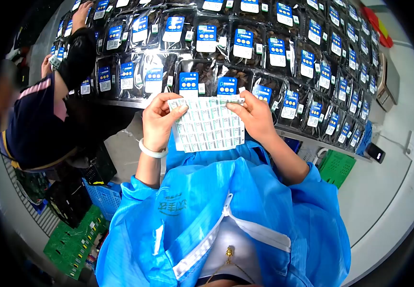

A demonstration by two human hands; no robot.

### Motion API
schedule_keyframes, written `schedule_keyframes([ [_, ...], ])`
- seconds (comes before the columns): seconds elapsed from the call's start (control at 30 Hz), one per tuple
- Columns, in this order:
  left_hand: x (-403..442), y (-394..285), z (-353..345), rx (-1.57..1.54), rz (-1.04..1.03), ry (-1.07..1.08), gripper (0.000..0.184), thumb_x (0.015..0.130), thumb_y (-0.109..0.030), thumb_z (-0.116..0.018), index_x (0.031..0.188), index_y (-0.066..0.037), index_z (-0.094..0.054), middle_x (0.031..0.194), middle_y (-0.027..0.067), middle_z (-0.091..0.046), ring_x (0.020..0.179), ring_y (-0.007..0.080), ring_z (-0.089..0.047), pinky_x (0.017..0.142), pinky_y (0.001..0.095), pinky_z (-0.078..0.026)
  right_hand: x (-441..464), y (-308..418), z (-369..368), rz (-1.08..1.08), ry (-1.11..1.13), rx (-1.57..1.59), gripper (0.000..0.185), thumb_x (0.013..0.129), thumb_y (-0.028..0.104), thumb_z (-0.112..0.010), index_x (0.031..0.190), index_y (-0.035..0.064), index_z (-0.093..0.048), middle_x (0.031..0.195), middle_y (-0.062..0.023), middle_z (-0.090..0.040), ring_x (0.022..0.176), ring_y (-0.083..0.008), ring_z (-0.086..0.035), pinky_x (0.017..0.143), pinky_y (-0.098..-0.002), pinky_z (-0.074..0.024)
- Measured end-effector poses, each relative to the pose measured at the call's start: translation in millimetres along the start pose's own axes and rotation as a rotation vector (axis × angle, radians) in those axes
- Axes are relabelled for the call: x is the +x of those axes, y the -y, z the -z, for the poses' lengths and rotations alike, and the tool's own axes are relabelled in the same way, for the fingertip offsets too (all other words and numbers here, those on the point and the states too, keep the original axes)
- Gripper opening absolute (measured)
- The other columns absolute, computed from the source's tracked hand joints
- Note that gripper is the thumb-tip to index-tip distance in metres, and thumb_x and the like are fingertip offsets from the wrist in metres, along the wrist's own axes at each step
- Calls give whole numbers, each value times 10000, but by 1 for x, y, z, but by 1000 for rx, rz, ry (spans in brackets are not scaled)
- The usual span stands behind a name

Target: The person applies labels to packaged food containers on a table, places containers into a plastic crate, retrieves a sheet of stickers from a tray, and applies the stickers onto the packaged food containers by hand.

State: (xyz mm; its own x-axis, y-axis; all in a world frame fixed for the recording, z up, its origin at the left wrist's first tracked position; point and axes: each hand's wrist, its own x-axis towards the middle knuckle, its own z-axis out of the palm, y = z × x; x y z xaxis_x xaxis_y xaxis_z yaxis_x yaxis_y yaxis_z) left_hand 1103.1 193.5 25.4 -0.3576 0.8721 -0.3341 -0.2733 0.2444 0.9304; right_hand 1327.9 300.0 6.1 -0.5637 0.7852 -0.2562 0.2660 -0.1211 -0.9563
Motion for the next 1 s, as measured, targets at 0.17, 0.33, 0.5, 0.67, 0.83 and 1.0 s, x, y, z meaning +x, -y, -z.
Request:
schedule_keyframes([
  [0.17,-30,9,-24,59,-2,3,119,880,-39,-718,938,20,-633,827,35,-692,740,47,-613,665,188,-468,-56,1,14,131,-148,-131,170,902,153,-698,879,-9,-653,571,-29,-569,533,-36,-484,473,-257,-351],
  [0.33,-65,10,-50,-6,20,-29,108,909,-66,-690,862,9,-629,761,6,-667,665,17,-553,581,181,-418,-95,-6,24,224,-220,-180,183,877,149,-725,830,-13,-654,550,-37,-549,501,-46,-469,459,-265,-334],
  [0.5,-95,12,-67,390,-194,-178,263,924,-114,-680,708,-9,-572,623,-63,-501,608,5,-369,502,212,-285,-122,-7,18,274,-350,-173,205,886,139,-718,798,-23,-629,565,-37,-537,520,-44,-461,470,-259,-343],
  [0.67,-107,4,-79,17,-22,-22,159,941,-114,-655,1029,14,-622,913,3,-672,785,40,-587,683,198,-463,-136,-12,20,224,-279,1,204,898,158,-713,835,-18,-630,598,-65,-556,548,-58,-480,490,-267,-382],
  [0.83,-112,1,-72,11,-64,4,142,943,-84,-647,1038,18,-622,929,30,-692,808,44,-616,708,205,-494,-136,-13,30,222,-141,-166,262,852,219,-748,940,6,-622,727,-75,-604,655,-143,-572,592,-316,-455],
  [1.0,-113,-9,-63,213,-65,57,148,932,-74,-657,1031,28,-618,919,37,-696,797,52,-619,706,206,-493,-115,26,40,550,-7,-590,439,800,325,-751,1093,49,-578,992,-112,-652,935,-288,-631,816,-406,-490],
])
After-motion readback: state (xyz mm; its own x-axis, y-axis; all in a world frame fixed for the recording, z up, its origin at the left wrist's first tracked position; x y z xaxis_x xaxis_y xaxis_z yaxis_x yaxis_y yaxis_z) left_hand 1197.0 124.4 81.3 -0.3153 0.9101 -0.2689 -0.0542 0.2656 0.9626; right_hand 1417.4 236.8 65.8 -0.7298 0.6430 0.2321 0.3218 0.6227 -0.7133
